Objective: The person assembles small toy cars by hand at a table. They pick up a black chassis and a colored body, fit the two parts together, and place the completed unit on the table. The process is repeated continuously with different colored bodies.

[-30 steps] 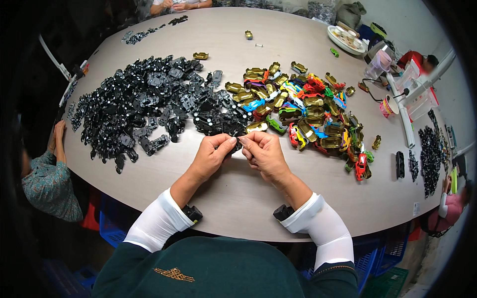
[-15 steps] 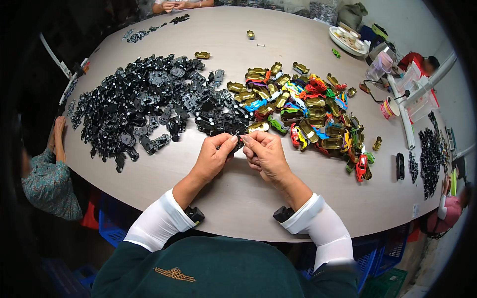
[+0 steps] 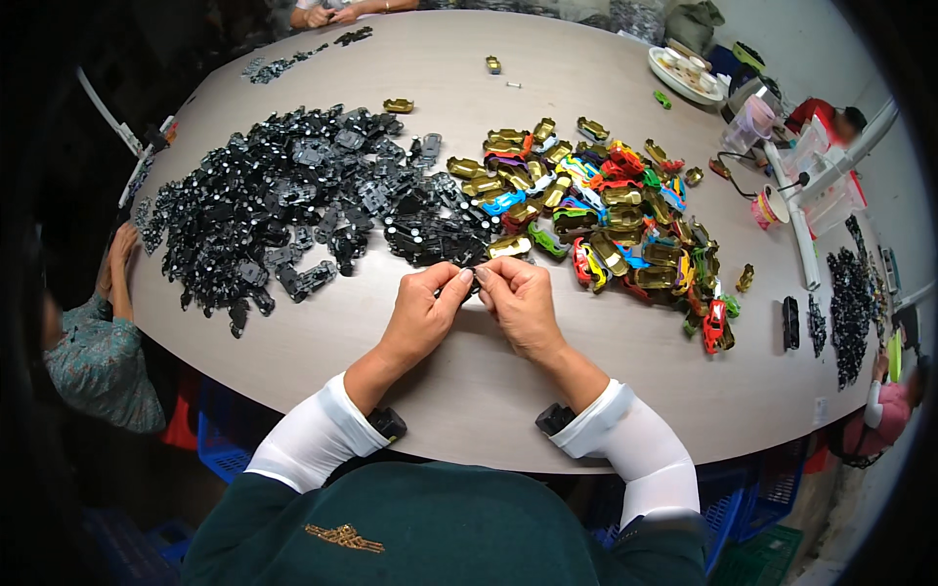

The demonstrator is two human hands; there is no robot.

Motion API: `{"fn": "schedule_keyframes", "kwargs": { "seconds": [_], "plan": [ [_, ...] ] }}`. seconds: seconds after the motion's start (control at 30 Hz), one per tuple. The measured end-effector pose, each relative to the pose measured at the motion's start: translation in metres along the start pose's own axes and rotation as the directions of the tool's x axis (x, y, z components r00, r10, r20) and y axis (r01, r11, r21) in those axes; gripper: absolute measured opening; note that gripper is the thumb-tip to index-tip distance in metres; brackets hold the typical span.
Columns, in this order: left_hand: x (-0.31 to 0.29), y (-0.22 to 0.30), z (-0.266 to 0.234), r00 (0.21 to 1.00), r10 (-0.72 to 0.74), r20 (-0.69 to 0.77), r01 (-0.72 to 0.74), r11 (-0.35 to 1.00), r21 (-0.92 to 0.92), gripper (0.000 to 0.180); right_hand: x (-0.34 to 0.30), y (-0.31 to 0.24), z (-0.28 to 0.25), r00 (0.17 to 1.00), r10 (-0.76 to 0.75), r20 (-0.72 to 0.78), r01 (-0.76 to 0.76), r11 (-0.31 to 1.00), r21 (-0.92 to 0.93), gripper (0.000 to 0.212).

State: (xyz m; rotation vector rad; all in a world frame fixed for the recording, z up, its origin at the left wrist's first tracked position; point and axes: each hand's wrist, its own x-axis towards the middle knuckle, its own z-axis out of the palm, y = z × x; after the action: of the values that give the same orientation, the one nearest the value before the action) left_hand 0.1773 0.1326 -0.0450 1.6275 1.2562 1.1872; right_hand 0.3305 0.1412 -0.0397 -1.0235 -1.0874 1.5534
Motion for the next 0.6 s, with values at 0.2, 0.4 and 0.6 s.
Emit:
{"fn": "schedule_keyframes", "kwargs": {
  "seconds": [0.2,0.4,0.6],
  "plan": [
    [-0.028,0.037,-0.071,0.976,-0.215,-0.034,0.202,0.952,-0.229,0.019,0.009,-0.005,-0.011,0.997,-0.065,-0.048,0.069,0.995,0.070,0.012],
    [-0.172,0.023,-0.205,0.624,-0.237,-0.745,0.432,0.899,0.075,0.015,0.016,-0.002,-0.024,0.993,0.028,-0.118,-0.024,0.999,0.032,0.020],
    [-0.367,-0.093,-0.295,0.537,-0.231,-0.811,0.834,0.290,0.470,0.034,0.026,-0.011,-0.040,0.980,-0.149,-0.129,0.122,0.974,-0.193,0.023]
  ]
}}
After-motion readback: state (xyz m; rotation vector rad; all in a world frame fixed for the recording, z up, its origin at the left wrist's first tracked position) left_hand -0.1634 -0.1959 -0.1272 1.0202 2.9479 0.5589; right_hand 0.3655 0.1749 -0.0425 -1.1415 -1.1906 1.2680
